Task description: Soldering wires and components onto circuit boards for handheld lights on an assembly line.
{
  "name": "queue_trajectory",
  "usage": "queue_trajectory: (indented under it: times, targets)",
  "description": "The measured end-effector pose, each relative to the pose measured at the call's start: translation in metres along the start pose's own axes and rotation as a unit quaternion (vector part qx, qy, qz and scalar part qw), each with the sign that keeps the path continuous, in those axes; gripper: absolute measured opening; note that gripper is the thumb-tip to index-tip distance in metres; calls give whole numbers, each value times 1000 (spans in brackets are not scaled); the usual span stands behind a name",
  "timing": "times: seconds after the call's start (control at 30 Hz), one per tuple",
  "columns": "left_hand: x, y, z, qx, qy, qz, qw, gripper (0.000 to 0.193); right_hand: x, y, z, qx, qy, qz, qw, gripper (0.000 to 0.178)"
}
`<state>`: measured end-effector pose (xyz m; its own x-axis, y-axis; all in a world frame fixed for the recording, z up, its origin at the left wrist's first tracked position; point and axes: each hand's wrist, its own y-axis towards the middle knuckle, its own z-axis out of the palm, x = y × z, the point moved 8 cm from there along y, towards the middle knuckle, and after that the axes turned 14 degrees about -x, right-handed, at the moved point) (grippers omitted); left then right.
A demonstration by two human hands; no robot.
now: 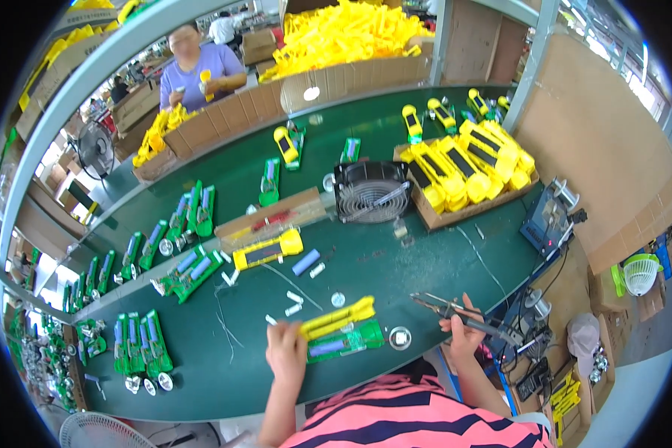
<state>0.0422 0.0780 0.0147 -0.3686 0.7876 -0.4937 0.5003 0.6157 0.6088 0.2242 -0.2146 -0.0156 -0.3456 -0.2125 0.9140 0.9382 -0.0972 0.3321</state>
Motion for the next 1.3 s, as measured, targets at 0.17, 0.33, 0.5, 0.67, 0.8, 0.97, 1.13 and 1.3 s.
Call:
queue_trajectory:
  times: [0.17, 0.33, 0.5, 0.67, 0.8, 0.97, 1.13, 1.3]
  targets:
    - [-15, -47, -5, 100, -137, 94, 981, 51, -6, 22, -5, -16, 14, -10, 1000, 26]
    - [-10, -19, 12, 170, -161, 152, 960, 46, -6, 41, 2, 13, 7, -18, 1000, 29]
    - [26, 131, -27, -19, -86, 179, 980, 50, 0, 71, 4, -13, -6, -45, 999, 26]
    - [108, 284, 57, -100, -28, 64, 993, 40, 26, 115, 16, -39, -45, -157, 986, 22]
    - [197, 316, 138, -86, 32, -98, 991, 47, 55, 167, 27, -66, -83, -221, 970, 24]
    - [209, 326, 176, 154, 246, -95, 952, 66, 72, 238, 48, -67, -409, -288, 863, 32]
    - [224, 343, 136, 155, 489, -25, 858, 53, 42, 292, 23, -77, -485, -369, 789, 54]
    - [225, 311, 152, 152, 456, -23, 877, 51, 0, 311, 10, -61, -532, -320, 781, 44]
